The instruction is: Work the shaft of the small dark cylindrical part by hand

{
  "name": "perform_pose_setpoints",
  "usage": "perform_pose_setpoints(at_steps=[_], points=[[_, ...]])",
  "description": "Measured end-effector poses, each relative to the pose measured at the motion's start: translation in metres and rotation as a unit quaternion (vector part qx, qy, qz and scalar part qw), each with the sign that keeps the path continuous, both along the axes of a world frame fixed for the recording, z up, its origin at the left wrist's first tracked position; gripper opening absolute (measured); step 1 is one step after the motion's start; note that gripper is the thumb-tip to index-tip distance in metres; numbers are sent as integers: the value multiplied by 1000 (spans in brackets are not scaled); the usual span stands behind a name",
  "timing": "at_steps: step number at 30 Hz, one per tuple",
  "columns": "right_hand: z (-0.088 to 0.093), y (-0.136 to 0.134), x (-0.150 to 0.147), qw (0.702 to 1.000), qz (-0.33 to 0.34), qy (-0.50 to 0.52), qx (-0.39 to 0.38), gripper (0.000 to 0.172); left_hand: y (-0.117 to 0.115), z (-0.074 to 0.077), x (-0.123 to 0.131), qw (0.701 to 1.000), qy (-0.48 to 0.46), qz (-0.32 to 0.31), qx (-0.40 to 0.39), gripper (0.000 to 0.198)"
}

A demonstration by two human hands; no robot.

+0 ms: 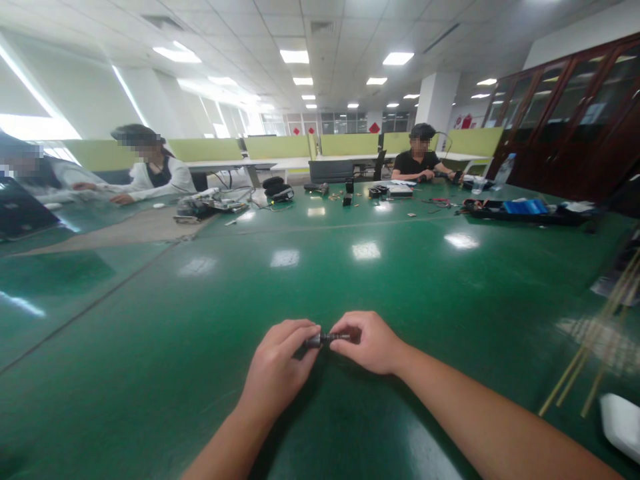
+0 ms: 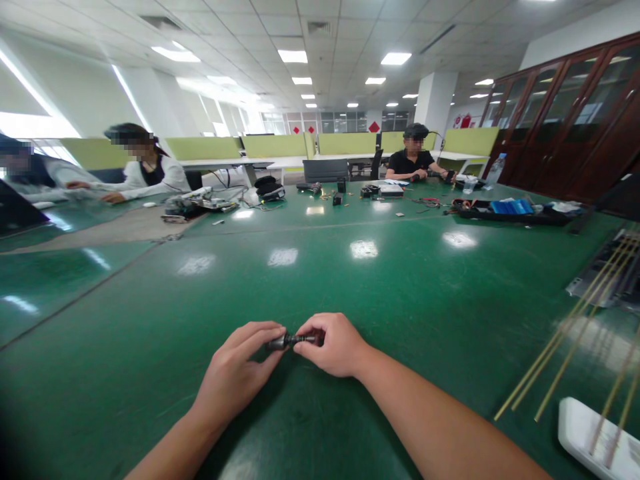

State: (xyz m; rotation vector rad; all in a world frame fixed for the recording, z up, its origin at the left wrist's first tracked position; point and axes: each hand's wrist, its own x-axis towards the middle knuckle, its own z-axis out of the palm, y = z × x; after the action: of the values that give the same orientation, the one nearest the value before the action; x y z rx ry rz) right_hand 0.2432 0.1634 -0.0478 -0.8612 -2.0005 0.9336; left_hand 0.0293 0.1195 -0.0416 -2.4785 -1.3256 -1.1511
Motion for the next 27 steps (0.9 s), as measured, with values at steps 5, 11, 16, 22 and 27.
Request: perform_pose_setpoints(at_steps=[5, 11, 16, 22, 27], points=[[0, 0, -1, 1000, -10, -1, -5, 14, 0, 0, 1, 1000, 0, 0, 3, 18], [1, -1, -2, 1000, -15, 0, -3, 12, 1, 0, 0, 1000, 3, 0, 10, 18], [1, -1, -1, 1000, -15, 5, -14, 12, 1, 1, -1, 1000, 1, 6, 11, 18], [0, 0, -1, 999, -19, 16, -31, 11, 1, 2, -1, 1000, 2, 10, 11, 16], [1, -1, -1, 999, -26, 24, -40, 11, 1, 1, -3, 1000, 3, 18, 12, 16]])
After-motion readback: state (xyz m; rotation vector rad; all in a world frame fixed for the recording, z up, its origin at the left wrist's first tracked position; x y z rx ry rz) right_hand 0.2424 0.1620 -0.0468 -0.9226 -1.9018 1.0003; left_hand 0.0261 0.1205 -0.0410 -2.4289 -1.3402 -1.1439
